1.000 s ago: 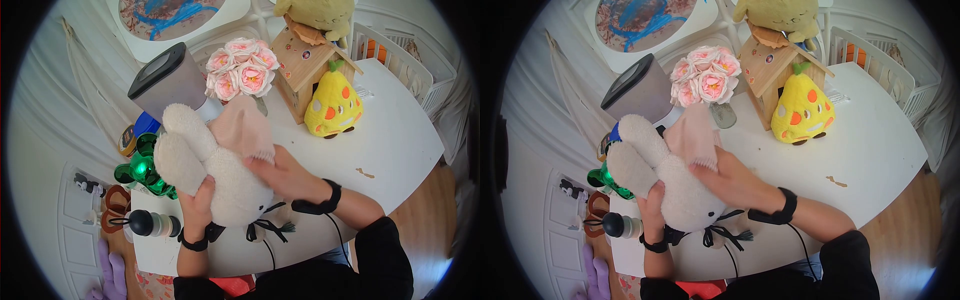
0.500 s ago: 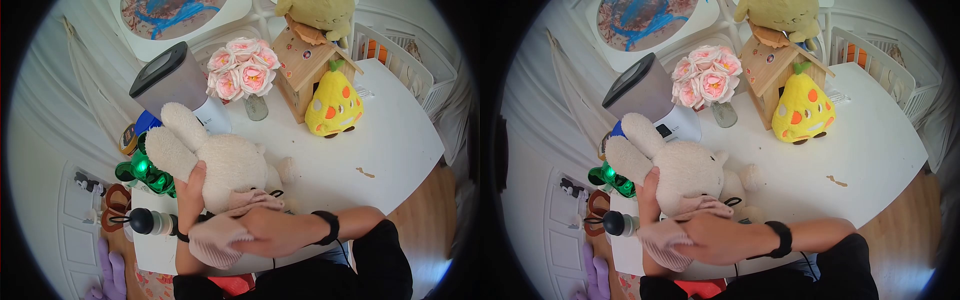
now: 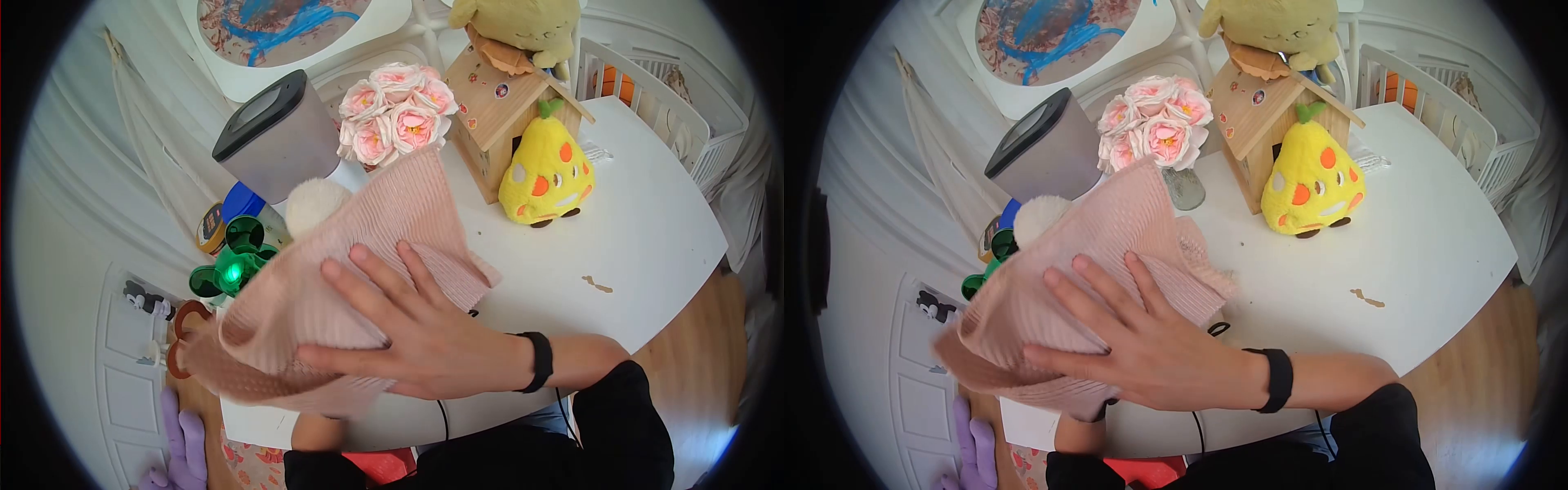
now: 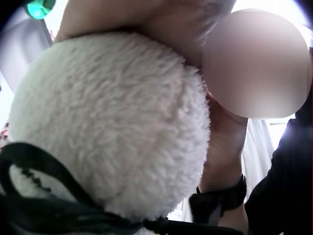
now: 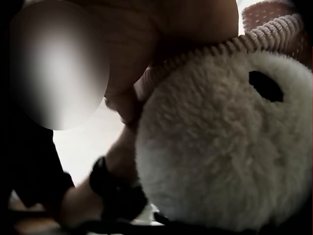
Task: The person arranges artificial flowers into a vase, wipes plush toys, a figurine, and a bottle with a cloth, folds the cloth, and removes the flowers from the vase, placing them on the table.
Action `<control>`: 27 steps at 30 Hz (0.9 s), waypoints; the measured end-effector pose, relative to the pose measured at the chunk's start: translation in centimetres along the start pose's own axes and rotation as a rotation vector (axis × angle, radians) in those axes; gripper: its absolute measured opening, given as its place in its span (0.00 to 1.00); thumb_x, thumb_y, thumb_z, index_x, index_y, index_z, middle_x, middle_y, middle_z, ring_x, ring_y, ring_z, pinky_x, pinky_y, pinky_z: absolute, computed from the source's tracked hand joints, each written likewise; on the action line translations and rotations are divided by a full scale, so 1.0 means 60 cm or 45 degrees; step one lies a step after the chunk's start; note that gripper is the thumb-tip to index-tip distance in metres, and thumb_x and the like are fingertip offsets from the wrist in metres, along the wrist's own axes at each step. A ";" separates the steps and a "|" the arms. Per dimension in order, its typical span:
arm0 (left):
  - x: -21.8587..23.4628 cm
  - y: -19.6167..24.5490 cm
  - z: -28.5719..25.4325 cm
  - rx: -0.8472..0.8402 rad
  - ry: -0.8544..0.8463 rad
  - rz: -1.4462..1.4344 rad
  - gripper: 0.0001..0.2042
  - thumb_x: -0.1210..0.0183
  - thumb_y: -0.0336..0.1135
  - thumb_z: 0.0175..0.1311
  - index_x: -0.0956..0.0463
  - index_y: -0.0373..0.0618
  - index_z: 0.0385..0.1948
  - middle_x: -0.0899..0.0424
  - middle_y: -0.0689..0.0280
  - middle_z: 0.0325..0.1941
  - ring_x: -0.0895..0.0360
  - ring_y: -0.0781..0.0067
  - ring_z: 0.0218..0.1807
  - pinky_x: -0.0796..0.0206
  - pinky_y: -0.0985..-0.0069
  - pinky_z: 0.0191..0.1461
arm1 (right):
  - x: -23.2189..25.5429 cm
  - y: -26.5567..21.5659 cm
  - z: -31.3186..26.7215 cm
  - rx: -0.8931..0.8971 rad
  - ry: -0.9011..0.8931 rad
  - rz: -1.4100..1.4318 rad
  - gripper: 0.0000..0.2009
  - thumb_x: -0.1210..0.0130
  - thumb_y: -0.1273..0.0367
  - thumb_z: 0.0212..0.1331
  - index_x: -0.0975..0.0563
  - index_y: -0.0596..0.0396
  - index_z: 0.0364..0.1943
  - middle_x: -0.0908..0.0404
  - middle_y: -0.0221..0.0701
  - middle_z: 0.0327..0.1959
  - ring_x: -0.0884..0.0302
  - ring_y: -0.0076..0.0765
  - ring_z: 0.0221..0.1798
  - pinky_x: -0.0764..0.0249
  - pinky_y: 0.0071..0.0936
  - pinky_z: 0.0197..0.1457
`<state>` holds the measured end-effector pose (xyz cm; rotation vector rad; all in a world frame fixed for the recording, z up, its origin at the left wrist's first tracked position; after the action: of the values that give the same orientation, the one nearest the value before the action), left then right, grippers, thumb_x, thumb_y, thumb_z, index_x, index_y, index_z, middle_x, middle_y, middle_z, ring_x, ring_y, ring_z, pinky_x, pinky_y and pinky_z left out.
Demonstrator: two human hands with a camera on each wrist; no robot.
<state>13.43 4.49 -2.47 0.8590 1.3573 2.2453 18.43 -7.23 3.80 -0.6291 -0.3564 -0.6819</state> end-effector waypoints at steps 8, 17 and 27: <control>-0.065 0.061 -0.043 -0.349 -0.249 0.372 0.20 0.40 0.26 0.58 0.26 0.35 0.54 0.21 0.55 0.54 0.24 0.56 0.56 0.31 0.62 0.57 | 0.023 -0.025 0.005 0.093 -0.022 -0.446 0.27 0.36 0.54 0.55 0.24 0.27 0.62 0.41 0.49 0.76 0.50 0.68 0.78 0.46 0.71 0.70; -0.120 0.109 -0.111 -0.748 -0.553 0.794 0.23 0.39 0.25 0.53 0.25 0.35 0.54 0.22 0.52 0.55 0.26 0.50 0.58 0.32 0.58 0.58 | 0.095 -0.026 0.013 0.148 0.103 -0.206 0.18 0.40 0.60 0.61 0.19 0.54 0.51 0.25 0.43 0.62 0.28 0.59 0.64 0.29 0.50 0.58; -0.120 0.132 -0.064 -0.769 -0.552 0.578 0.33 0.32 0.47 0.47 0.25 0.40 0.57 0.20 0.53 0.57 0.29 0.45 0.60 0.43 0.55 0.65 | 0.138 0.126 -0.029 -0.752 0.202 1.157 0.15 0.48 0.66 0.71 0.22 0.62 0.53 0.17 0.37 0.50 0.19 0.31 0.48 0.25 0.30 0.53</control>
<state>16.13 -6.02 1.04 1.3949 0.2732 2.3729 29.78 -7.71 3.42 -1.1790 0.3032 0.0634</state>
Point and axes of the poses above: each hand's wrist, its own z-axis towards the middle knuckle, its own x-axis out of the back of the hand, y = z × x, the point moved 10 cm from there along z, towards the middle knuckle
